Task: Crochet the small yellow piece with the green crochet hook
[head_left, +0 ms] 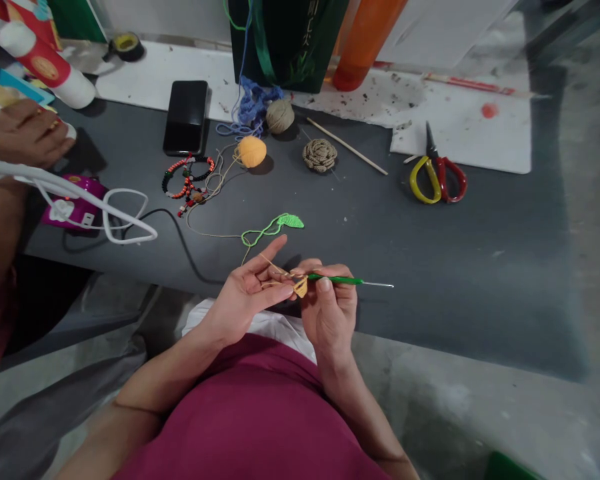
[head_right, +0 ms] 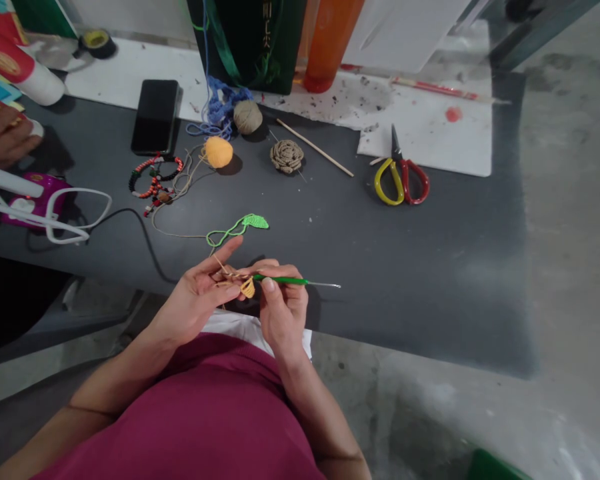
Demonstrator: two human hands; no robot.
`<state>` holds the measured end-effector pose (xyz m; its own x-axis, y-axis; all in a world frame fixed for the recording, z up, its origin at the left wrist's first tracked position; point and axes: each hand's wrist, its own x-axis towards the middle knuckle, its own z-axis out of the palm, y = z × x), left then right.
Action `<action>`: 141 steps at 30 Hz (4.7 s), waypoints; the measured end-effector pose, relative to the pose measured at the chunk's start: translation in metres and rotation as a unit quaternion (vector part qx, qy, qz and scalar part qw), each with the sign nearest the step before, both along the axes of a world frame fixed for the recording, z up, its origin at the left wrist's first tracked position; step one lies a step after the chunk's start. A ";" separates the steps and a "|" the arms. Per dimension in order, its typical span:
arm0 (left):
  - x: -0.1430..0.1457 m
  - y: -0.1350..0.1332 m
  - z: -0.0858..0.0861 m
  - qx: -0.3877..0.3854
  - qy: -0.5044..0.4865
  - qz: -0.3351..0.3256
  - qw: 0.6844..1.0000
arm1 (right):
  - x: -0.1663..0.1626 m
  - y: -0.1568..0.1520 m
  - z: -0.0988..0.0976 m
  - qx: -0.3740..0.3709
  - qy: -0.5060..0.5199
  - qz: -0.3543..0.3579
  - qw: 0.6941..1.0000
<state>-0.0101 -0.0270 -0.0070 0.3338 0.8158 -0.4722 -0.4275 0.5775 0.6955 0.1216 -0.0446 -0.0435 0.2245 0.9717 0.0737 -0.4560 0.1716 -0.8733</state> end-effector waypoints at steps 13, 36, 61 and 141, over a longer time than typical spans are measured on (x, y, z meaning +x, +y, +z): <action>-0.003 0.000 0.004 0.044 0.039 -0.002 0.998 | 0.011 0.003 0.001 0.000 -0.012 0.019 1.000; -0.010 -0.004 0.008 0.118 0.104 -0.012 0.988 | 0.028 0.003 0.008 0.058 -0.055 0.044 0.996; -0.004 -0.005 0.011 0.120 0.170 0.017 0.978 | 0.037 -0.018 0.024 0.200 -0.414 -0.042 0.887; -0.001 -0.005 0.008 -0.048 -0.080 -0.070 0.993 | 0.013 -0.011 0.009 0.026 -0.048 0.002 0.998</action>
